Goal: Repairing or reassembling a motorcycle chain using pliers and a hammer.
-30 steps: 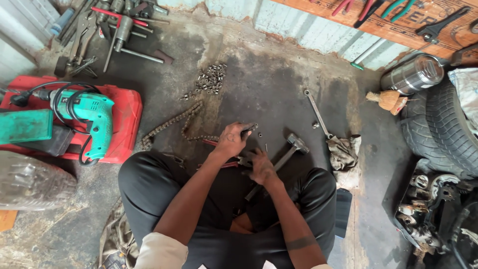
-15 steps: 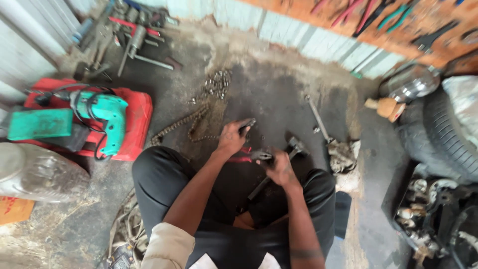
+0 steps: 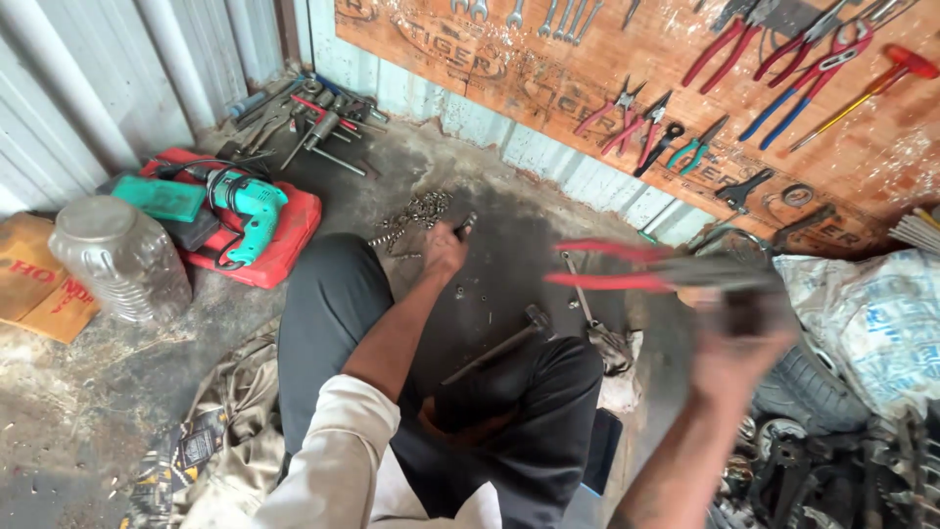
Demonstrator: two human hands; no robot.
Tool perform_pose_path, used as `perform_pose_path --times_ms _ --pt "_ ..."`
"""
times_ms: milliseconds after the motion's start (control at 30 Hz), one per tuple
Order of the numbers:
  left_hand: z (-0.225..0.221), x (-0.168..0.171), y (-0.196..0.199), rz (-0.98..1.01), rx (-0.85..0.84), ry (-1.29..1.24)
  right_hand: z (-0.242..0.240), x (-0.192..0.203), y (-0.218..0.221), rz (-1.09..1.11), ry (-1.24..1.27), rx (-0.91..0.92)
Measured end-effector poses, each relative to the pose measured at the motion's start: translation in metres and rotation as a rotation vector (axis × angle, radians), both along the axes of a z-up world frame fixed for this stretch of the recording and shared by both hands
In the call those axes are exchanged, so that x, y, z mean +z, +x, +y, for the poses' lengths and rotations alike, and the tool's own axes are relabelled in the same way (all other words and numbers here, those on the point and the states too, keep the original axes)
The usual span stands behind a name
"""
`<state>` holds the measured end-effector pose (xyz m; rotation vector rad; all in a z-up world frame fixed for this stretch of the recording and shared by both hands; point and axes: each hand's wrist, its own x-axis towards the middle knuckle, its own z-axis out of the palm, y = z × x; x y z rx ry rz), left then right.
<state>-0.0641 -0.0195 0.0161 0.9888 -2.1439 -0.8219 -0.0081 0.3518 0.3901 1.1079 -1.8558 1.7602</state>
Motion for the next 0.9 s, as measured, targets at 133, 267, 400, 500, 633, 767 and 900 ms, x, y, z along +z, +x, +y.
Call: perform_pose_path --times_ms 133,267,400,500,633,767,900 --pt "0.047 0.08 0.02 0.052 -0.046 0.241 -0.018 -0.014 -0.037 -0.274 -0.468 0.17" --pt "0.061 0.045 -0.015 0.218 0.059 0.039 -0.043 -0.032 -0.034 -0.578 -0.763 0.271" --pt "0.09 0.03 -0.006 0.187 0.108 0.128 0.025 -0.107 -0.084 -1.125 -0.925 0.379" --pt "0.092 0.051 0.008 0.159 0.082 0.135 0.095 -0.118 -0.071 -1.083 -0.778 0.26" --pt "0.064 0.022 0.011 0.083 -0.071 0.014 0.172 -0.184 -0.029 -1.104 -0.55 -0.125" --pt "0.063 0.005 0.028 0.136 -0.082 0.035 0.22 -0.259 0.008 -1.046 0.054 -0.507" --pt "0.054 -0.013 0.018 0.082 -0.15 -0.059 0.183 -0.297 -0.014 -0.984 0.254 -0.45"
